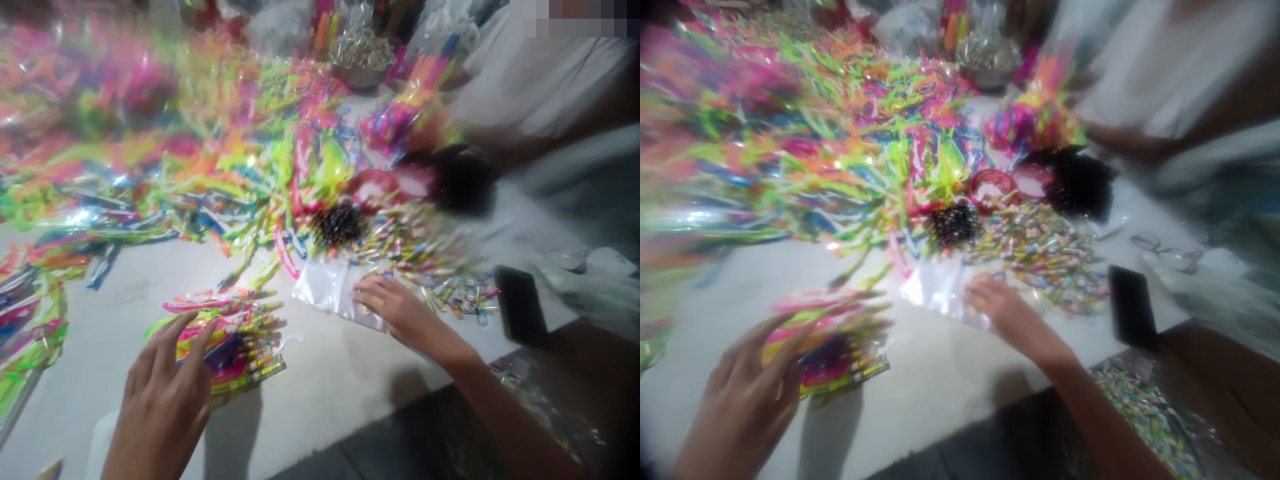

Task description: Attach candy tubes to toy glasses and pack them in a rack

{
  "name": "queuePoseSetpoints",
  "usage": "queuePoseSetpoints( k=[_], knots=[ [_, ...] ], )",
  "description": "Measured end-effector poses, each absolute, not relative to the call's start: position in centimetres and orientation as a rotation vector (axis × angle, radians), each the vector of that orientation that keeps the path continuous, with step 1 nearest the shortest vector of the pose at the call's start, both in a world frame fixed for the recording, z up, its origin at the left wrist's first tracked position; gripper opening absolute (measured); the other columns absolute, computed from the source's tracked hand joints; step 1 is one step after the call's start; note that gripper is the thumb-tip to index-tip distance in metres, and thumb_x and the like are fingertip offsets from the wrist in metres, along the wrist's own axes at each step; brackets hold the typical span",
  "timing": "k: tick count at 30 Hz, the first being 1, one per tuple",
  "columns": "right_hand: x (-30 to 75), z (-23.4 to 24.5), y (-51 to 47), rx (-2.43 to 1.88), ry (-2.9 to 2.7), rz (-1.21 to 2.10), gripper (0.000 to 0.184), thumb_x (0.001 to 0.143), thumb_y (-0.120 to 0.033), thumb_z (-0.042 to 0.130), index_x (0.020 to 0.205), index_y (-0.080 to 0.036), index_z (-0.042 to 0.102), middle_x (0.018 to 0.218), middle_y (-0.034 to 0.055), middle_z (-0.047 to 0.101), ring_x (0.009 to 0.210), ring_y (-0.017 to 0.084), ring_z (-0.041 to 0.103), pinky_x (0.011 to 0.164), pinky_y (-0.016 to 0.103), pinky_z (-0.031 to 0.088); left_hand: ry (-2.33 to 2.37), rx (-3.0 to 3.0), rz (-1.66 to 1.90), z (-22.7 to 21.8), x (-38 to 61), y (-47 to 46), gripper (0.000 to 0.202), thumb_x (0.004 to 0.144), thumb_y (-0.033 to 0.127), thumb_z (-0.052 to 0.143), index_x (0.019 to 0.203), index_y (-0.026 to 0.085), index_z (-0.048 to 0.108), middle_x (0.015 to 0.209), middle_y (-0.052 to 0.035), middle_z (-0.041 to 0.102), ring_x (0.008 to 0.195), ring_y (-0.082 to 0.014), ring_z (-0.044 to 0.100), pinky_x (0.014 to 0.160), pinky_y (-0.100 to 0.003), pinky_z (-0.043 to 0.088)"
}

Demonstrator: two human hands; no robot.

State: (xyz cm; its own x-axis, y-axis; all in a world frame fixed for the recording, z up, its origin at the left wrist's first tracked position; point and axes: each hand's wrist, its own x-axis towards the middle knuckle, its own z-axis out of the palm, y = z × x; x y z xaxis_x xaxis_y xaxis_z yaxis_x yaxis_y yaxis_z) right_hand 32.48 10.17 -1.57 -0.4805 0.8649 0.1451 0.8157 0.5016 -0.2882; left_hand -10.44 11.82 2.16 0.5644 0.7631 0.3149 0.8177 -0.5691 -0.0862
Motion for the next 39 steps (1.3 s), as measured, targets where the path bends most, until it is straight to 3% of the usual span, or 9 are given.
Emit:
queuePoseSetpoints(
  k=[5, 10, 16, 22, 25, 27, 30, 34, 39],
  knots=[
    [32.6, -2.3, 9.7, -1.403, -2.433, 0.259, 0.044, 0.091, 0.008, 0.046, 0.125, -0.011, 0.066, 0.131, 0.0137, 0.068, 0.131, 0.029, 0.055, 0.116, 0.049, 0.047, -1.37, -2.661, -0.415, 2.6, -8.4, 12.9, 0.047, 0.097, 0.018, 0.049, 0.144, 0.022, 0.05, 0.145, -0.021, 0.057, 0.124, -0.0435, 0.061, 0.097, -0.059, 0.054],
    [33.3, -1.4, 11.2, -1.572, -2.168, 0.168, 0.025, 0.099, -0.006, 0.045, 0.115, -0.012, 0.064, 0.111, 0.0145, 0.069, 0.105, 0.028, 0.063, 0.098, 0.046, 0.054, -1.588, -2.695, -0.464, 3.8, -4.3, 16.6, 0.034, 0.104, 0.02, 0.041, 0.133, 0.016, 0.06, 0.127, -0.0162, 0.067, 0.113, -0.0346, 0.065, 0.096, -0.051, 0.055],
    [34.3, -1.7, 15.5, -1.654, -2.547, 0.068, 0.025, 0.106, -0.022, 0.05, 0.121, -0.012, 0.067, 0.115, 0.0147, 0.068, 0.112, 0.033, 0.061, 0.101, 0.05, 0.05, -1.847, -2.703, 0.104, 4.0, 0.0, 21.8, 0.027, 0.104, 0.02, 0.044, 0.107, 0.011, 0.07, 0.109, -0.0176, 0.07, 0.108, -0.0333, 0.064, 0.094, -0.044, 0.052],
    [34.5, -1.6, 16.1, -1.661, -2.418, 0.279, 0.022, 0.107, -0.026, 0.05, 0.117, -0.016, 0.066, 0.12, 0.0143, 0.068, 0.116, 0.032, 0.06, 0.106, 0.05, 0.046, -1.803, -2.741, 0.144, 2.6, 1.7, 23.8, 0.016, 0.099, 0.016, 0.052, 0.094, 0.013, 0.067, 0.097, -0.0149, 0.071, 0.09, -0.0287, 0.064, 0.082, -0.039, 0.05],
    [34.8, 0.3, 14.8, -1.755, -1.841, 0.568, 0.026, 0.108, -0.037, 0.047, 0.113, -0.019, 0.064, 0.105, 0.0096, 0.069, 0.091, 0.024, 0.065, 0.086, 0.04, 0.054, -1.76, -2.796, 0.07, 3.0, 1.1, 23.3, 0.018, 0.099, 0.018, 0.05, 0.095, 0.013, 0.067, 0.096, -0.0158, 0.071, 0.092, -0.0296, 0.064, 0.085, -0.04, 0.05],
    [35.0, 1.7, 13.6, -1.65, -1.287, 0.875, 0.03, 0.106, -0.048, 0.051, 0.102, -0.02, 0.063, 0.09, 0.0048, 0.066, 0.067, 0.017, 0.059, 0.062, 0.031, 0.052, -1.739, -2.845, -0.062, 4.1, 0.3, 22.3, 0.022, 0.101, 0.025, 0.048, 0.101, 0.013, 0.067, 0.101, -0.0155, 0.071, 0.097, -0.03, 0.064, 0.087, -0.04, 0.051],
    [34.4, 2.9, 11.7, -1.443, -0.803, 1.138, 0.03, 0.096, -0.048, 0.067, 0.101, -0.019, 0.065, 0.086, 0.0052, 0.068, 0.061, 0.017, 0.06, 0.046, 0.027, 0.046, -1.843, -2.92, -0.612, 7.1, -0.7, 20.0, 0.033, 0.104, 0.044, 0.048, 0.103, 0.02, 0.069, 0.096, -0.0082, 0.072, 0.086, -0.0252, 0.066, 0.079, -0.035, 0.052],
    [31.3, 2.7, 9.2, -1.315, -0.585, 1.342, 0.034, 0.093, -0.043, 0.075, 0.115, -0.017, 0.072, 0.088, 0.0054, 0.066, 0.07, 0.018, 0.06, 0.048, 0.025, 0.05, -2.261, -2.704, -1.31, 10.7, -1.3, 15.8, 0.034, 0.089, 0.06, 0.073, 0.101, 0.029, 0.077, 0.088, 0.0002, 0.076, 0.073, -0.0191, 0.067, 0.057, -0.024, 0.046],
    [27.9, 0.8, 7.0, -1.173, -0.439, 1.529, 0.035, 0.089, -0.05, 0.081, 0.102, -0.018, 0.079, 0.09, 0.0052, 0.063, 0.074, 0.016, 0.058, 0.056, 0.024, 0.052, -2.63, -2.153, -1.853, 10.5, -2.2, 11.9, 0.032, 0.076, 0.052, 0.09, 0.1, 0.032, 0.081, 0.086, 0.0028, 0.078, 0.081, -0.0199, 0.074, 0.069, -0.023, 0.058]
  ],
)
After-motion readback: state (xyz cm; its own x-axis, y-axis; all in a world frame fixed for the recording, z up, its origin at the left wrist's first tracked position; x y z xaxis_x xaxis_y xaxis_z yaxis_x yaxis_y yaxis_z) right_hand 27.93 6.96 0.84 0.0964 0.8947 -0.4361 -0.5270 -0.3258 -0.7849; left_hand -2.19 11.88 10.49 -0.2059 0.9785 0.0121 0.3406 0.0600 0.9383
